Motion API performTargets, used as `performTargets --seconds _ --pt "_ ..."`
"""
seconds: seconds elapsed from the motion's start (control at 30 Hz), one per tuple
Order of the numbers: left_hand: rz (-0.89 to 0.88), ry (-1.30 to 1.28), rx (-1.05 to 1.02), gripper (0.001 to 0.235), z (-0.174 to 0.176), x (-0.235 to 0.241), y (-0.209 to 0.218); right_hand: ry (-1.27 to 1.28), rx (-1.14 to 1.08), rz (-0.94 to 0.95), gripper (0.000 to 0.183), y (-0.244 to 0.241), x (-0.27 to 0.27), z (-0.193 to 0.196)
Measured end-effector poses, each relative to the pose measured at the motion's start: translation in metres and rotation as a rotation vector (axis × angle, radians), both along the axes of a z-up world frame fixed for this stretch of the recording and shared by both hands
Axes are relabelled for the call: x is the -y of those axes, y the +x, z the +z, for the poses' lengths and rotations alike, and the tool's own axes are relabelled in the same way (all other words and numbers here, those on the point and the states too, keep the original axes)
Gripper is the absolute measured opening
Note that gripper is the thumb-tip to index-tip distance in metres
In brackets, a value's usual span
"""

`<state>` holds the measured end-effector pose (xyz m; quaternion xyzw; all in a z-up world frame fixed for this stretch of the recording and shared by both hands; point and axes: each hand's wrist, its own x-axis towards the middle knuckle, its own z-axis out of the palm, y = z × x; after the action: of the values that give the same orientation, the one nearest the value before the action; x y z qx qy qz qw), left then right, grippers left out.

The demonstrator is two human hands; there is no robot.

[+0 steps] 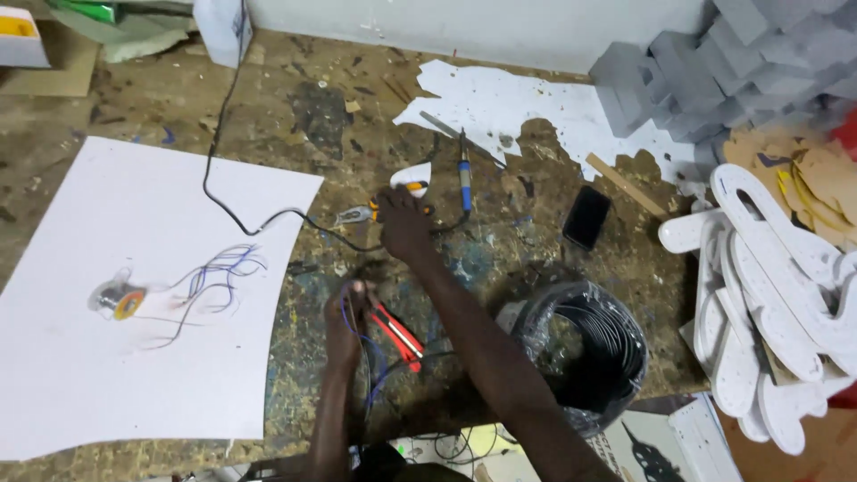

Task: Wiring electrical components for a sign, including stripping insulation and connecting wires using hand tools.

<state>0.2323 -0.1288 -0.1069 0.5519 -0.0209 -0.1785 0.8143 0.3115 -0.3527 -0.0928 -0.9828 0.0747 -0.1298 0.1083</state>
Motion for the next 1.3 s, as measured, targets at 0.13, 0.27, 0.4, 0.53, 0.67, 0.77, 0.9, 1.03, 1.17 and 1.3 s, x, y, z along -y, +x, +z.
performTargets --seconds 0.13,0.27,0.4,0.53,0.67,0.77,0.9,1.03,1.17,1.3 --pt "-0.035 0.004 -0.005 0.026 0.022 -0.008 -0.008 -0.170 -0.371 0.004 0.067 0.033 0.034 -0.015" --pt "-0.080 -0.033 0.075 0.026 0.052 -0.024 -0.005 -0.252 -0.347 -0.023 0.055 0.025 0.034 0.012" --pt "0.001 -0.136 0.063 0.026 0.043 -0.023 -0.003 0.073 -0.127 -0.118 0.061 -0.008 0.018 0.056" --pt "0.072 -0.285 0.065 0.014 0.046 -0.029 -0.011 1.475 0.177 -0.202 0.048 -0.065 -0.040 0.131" --pt "0.086 -0.262 0.209 0.011 0.084 -0.048 -0.028 1.944 0.070 0.001 0.052 -0.132 -0.082 0.129" --pt "0.085 -0.188 0.294 0.018 0.087 -0.060 -0.044 1.719 -0.175 0.106 0.038 -0.197 -0.085 0.155" --pt "0.065 -0.054 0.360 0.023 0.121 -0.075 -0.081 1.498 -0.269 0.401 0.061 -0.260 -0.053 0.056" --pt "0.058 0.065 0.472 0.018 0.142 -0.080 -0.127 0.966 -0.261 0.634 0.062 -0.315 -0.049 0.105" --pt "-0.002 0.104 0.621 0.014 0.160 -0.073 -0.182 0.816 -0.213 0.522 0.055 -0.394 -0.070 0.155" --pt "-0.072 0.127 0.658 0.019 0.135 -0.083 -0.229 0.854 -0.298 0.501 0.065 -0.461 -0.067 0.157"
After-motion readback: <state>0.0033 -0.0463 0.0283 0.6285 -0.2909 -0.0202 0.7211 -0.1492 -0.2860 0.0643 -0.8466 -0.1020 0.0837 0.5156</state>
